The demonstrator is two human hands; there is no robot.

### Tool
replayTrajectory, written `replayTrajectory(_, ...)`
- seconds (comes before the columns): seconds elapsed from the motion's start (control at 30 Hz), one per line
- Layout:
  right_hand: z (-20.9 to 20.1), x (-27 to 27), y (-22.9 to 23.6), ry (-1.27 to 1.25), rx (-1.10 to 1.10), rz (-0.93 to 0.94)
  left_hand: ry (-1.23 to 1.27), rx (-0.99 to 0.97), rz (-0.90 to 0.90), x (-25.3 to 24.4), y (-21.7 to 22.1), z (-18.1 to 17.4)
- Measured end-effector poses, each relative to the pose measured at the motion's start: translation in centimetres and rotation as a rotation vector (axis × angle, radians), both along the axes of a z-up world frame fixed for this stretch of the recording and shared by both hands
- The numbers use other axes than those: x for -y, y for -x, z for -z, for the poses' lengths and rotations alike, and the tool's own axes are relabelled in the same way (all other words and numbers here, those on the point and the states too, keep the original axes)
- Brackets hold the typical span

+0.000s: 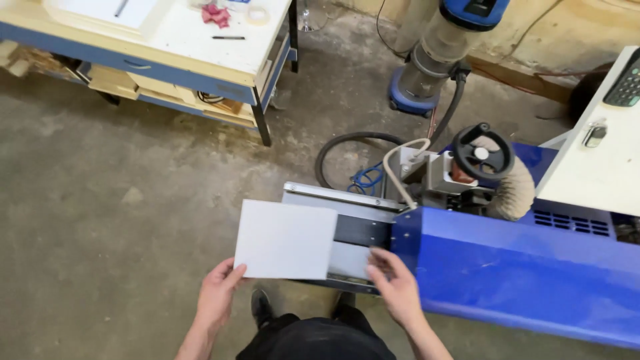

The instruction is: The person operates an edge banding machine to apply a finished edge to a melamine board, including feeding the board and inspecting the final result.

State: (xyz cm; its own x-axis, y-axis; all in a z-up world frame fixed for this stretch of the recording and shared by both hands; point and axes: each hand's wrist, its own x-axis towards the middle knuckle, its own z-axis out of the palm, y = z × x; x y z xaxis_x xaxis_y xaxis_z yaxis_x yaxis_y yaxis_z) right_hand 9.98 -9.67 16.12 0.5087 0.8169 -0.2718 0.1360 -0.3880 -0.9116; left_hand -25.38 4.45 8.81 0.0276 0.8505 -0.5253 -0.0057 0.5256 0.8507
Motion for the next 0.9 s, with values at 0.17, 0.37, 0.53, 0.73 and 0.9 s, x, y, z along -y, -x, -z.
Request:
replayTrajectory(0.17,-3.5,-5.2,9.7,-0.032,-0.426,0.215,-0.031,0.134,0.184,0.2,3.1,-3.4)
replayTrajectory(0.37,-7.3,-4.0,14.7,0.058,-0.084,0.241,-0.785,-0.463,0.406,-3.7,6.8,-15.9)
replayTrajectory(0.53,-10.4,-3.5,18.2,0.072,-0.068,0.169,-1.354,-0.368,0.81,-6.4,4.5,-24.8)
replayTrajectory(0.73,-11.6,-2.7,19.6,0.035,-0.077,0.136,-1.062,-0.307,1.214,-6.8,1.0,-26.9)
replayTrajectory(0.9,-12.7,-2.3,19.8,0.019,-0.129,0.172,-0.941,-0.234,1.257,-7.4,0.5,-27.6)
